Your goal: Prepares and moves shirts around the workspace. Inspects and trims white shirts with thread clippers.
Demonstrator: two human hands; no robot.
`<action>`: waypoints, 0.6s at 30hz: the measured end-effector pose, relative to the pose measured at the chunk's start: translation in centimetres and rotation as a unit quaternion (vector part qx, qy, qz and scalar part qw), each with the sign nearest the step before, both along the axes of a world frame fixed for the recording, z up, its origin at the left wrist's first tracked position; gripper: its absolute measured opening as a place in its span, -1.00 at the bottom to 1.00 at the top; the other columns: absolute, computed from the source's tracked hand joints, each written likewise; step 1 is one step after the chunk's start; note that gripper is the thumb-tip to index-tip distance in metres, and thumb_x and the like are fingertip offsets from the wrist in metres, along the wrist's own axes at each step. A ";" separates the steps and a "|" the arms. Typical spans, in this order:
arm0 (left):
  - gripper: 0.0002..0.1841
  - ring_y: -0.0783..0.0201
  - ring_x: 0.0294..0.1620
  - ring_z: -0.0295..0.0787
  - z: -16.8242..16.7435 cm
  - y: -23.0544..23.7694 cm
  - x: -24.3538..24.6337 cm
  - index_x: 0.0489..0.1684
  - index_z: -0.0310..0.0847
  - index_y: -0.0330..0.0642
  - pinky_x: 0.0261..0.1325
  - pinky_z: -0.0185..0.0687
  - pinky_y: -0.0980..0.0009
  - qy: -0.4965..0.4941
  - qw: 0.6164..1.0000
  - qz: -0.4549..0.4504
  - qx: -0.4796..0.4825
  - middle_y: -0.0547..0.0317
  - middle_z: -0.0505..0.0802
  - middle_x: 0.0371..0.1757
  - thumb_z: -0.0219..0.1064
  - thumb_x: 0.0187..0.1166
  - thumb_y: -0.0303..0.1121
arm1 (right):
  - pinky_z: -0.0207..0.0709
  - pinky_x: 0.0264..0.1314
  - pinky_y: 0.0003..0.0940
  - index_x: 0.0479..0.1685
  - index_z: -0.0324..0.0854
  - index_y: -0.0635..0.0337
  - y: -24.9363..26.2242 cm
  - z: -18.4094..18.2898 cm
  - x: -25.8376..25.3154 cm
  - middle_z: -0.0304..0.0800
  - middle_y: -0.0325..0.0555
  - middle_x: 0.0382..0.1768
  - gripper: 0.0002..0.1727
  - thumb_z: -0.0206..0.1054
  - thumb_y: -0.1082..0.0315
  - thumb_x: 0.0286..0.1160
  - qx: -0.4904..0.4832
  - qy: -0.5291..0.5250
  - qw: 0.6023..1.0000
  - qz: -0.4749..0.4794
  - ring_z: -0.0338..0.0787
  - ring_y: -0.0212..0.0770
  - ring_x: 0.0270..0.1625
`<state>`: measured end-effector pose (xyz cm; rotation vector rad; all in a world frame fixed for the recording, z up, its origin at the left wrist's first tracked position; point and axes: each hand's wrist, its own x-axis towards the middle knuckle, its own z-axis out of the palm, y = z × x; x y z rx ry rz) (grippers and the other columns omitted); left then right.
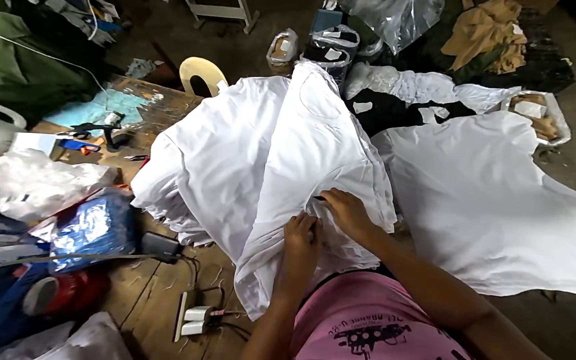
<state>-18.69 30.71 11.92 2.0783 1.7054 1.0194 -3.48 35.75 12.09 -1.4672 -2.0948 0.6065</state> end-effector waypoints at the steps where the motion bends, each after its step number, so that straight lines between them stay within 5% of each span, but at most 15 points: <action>1: -0.75 -0.21 -0.09 0.82 0.3 -0.1 0.0 -0.19 0.81 -0.41 0.02 0.66 -0.13 0.037 0.999 0.007 -0.026 -0.20 0.87 -0.20 0.33 0.56 -0.34 | 0.66 0.24 0.15 0.19 0.72 0.40 0.3 0.3 0.7 0.84 0.27 0.02 -0.67 0.16 0.34 0.76 -0.012 0.008 1.000 -0.011 0.85 0.25 0.12; 3: -0.54 -0.34 0.12 0.78 1.2 0.1 0.7 0.35 0.63 -0.43 0.27 0.58 -0.24 0.094 0.986 -0.022 -0.139 -0.32 0.86 0.00 0.30 0.67 -0.21 | 0.66 0.24 0.16 0.20 0.71 0.41 0.6 1.0 2.2 0.82 0.27 0.02 -0.67 0.18 0.34 0.76 -0.027 0.041 0.998 -0.030 0.85 0.22 0.10; 5: -0.44 -0.30 0.06 0.83 1.7 0.9 2.3 0.67 0.41 -0.33 0.25 0.63 -0.19 0.099 0.973 -0.100 -0.184 -0.29 0.89 -0.04 0.23 0.68 -0.34 | 0.72 0.09 0.07 0.13 0.72 0.42 0.7 1.4 2.9 0.82 0.22 -0.06 -0.72 0.24 0.39 0.71 0.016 0.094 0.994 -0.055 0.86 0.12 -0.04; 7: -0.57 -0.14 -0.05 0.89 3.5 2.5 2.6 0.49 0.62 -0.33 0.16 0.70 -0.08 0.014 0.973 -0.140 -0.186 -0.25 0.91 -0.11 0.19 0.63 -0.52 | 0.73 -0.07 -0.08 0.08 0.73 0.42 0.6 2.3 3.2 0.80 0.16 -0.14 -0.76 0.29 0.41 0.67 0.082 0.146 0.983 -0.072 0.84 -0.01 -0.18; 9: -0.75 0.30 -0.05 0.86 5.4 5.0 -1.2 0.09 0.77 -0.47 0.22 0.72 0.27 -0.172 0.978 -0.076 -0.093 -0.04 0.92 -0.07 0.21 0.60 -0.62 | 0.72 -0.12 -0.23 0.07 0.72 0.43 0.2 3.6 4.1 0.80 0.12 -0.17 -0.76 0.29 0.42 0.65 0.139 0.179 0.970 -0.086 0.81 -0.13 -0.22; 11: -0.76 0.45 0.12 0.76 7.1 8.1 -8.2 0.19 0.59 -0.47 0.35 0.66 0.35 -0.358 0.929 0.047 0.084 0.17 0.84 0.09 0.19 0.70 -0.53 | 0.73 -0.04 -0.26 0.11 0.69 0.46 -0.3 4.5 5.6 0.80 0.14 -0.13 -0.73 0.26 0.41 0.67 0.164 0.189 0.963 -0.098 0.82 -0.16 -0.16; 12: -0.59 0.42 0.30 0.67 8.1 9.1 -11.7 0.50 0.34 -0.40 0.45 0.58 0.34 -0.404 0.898 0.096 0.149 0.18 0.71 0.32 0.17 0.74 -0.42 | 0.73 -0.03 -0.27 0.12 0.68 0.48 -0.6 4.5 6.2 0.80 0.16 -0.11 -0.73 0.25 0.42 0.68 0.167 0.189 0.962 -0.105 0.82 -0.16 -0.15; 14: -0.28 0.35 0.64 0.39 9.3 9.0 -14.8 0.88 -0.17 -0.26 0.63 0.36 0.34 -0.380 0.894 0.165 0.168 0.07 0.35 0.76 0.12 0.80 -0.24 | 0.70 -0.08 -0.33 0.10 0.67 0.48 -0.6 3.6 6.7 0.78 0.14 -0.13 -0.74 0.25 0.42 0.68 0.158 0.193 0.962 -0.115 0.78 -0.20 -0.19; 16: -0.34 0.31 0.61 0.50 7.8 8.0 -13.3 0.77 0.07 -0.43 0.62 0.42 0.35 -0.254 0.946 0.158 0.126 -0.11 0.45 0.71 0.15 0.81 -0.21 | 0.70 -0.11 -0.30 0.08 0.68 0.48 -0.3 2.3 6.2 0.78 0.15 -0.16 -0.74 0.26 0.43 0.67 0.129 0.201 0.964 -0.114 0.78 -0.19 -0.22; 18: -0.46 0.05 0.60 0.55 4.8 7.3 -9.8 0.58 0.40 -0.47 0.64 0.42 0.12 -0.138 0.987 0.085 0.023 -0.26 0.58 0.60 0.23 0.76 -0.25 | 0.70 -0.10 -0.28 0.09 0.68 0.49 0.2 1.3 5.3 0.77 0.16 -0.15 -0.74 0.26 0.43 0.67 0.089 0.215 0.966 -0.112 0.77 -0.17 -0.22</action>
